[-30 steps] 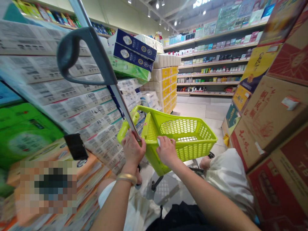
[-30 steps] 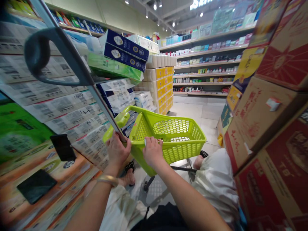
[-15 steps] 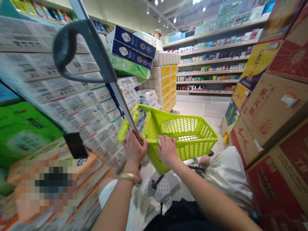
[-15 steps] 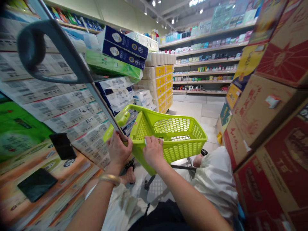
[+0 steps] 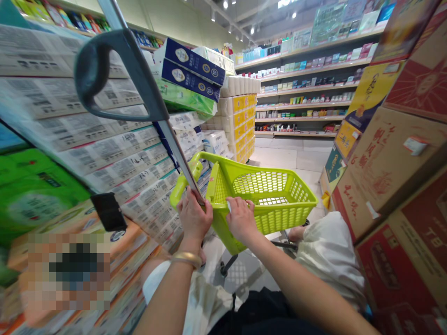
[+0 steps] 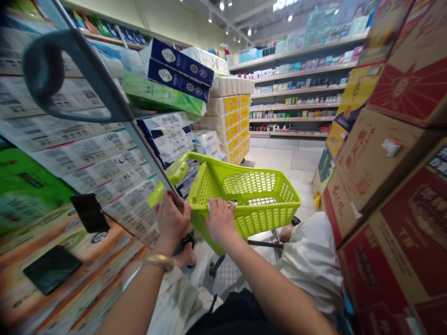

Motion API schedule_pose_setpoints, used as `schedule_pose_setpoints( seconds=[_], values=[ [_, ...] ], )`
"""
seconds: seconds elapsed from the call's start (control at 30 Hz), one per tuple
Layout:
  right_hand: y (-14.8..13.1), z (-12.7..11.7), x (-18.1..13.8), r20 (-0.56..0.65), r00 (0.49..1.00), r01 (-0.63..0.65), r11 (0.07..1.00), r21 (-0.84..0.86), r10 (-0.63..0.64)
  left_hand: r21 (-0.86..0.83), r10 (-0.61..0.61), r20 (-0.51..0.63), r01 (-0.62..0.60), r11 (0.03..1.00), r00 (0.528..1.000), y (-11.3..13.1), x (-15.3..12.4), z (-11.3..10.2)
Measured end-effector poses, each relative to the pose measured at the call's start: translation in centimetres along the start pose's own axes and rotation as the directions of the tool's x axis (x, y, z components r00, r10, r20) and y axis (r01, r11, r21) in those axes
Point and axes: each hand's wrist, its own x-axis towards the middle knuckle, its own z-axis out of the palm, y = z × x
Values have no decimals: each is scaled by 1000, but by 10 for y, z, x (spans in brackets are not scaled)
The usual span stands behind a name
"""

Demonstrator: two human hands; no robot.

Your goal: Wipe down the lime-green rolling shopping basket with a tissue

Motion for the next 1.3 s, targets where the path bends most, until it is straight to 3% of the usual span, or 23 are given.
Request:
schedule_pose_setpoints(
  seconds=[0.17,0.4,0.5,0.7,0.83,0.9,1.07,1.17,1.3],
  values=[
    [7,-2,-2,11,996,-85,996,-33,85,-19,-52,-4,52,998,999,4,-1,0],
    [-23,-2,3,-1,998,68,996,50,-68,-47,-23,-19,22,999,1000,2,-4,-1],
    [-12,-2,-1,7,998,64,997,39,-64,-75,-37,-5,37,997,999,-3,-3,-2],
    [15,-2,-7,21,997,-71,997,-38,72,-192,-73,47,80,978,996,-10,8,-13],
    [6,1,-5,24,997,-75,997,-26,76,-286,-73,-54,55,957,996,-1,7,-32],
    [0,2,-5,11,999,-49,999,-17,49,-219,-6,-92,-14,976,996,7,-1,-38],
    [-6,3,-7,-12,1000,9,1000,-16,-9,-114,193,-40,-197,974,980,28,-27,-31],
    [-3,3,-8,-2,1000,27,1000,-10,-27,-127,323,63,-313,941,944,36,-32,-20],
    [8,3,-11,-8,1000,25,999,-28,-25,-155,356,275,-324,933,893,39,-26,-12]
  ],
)
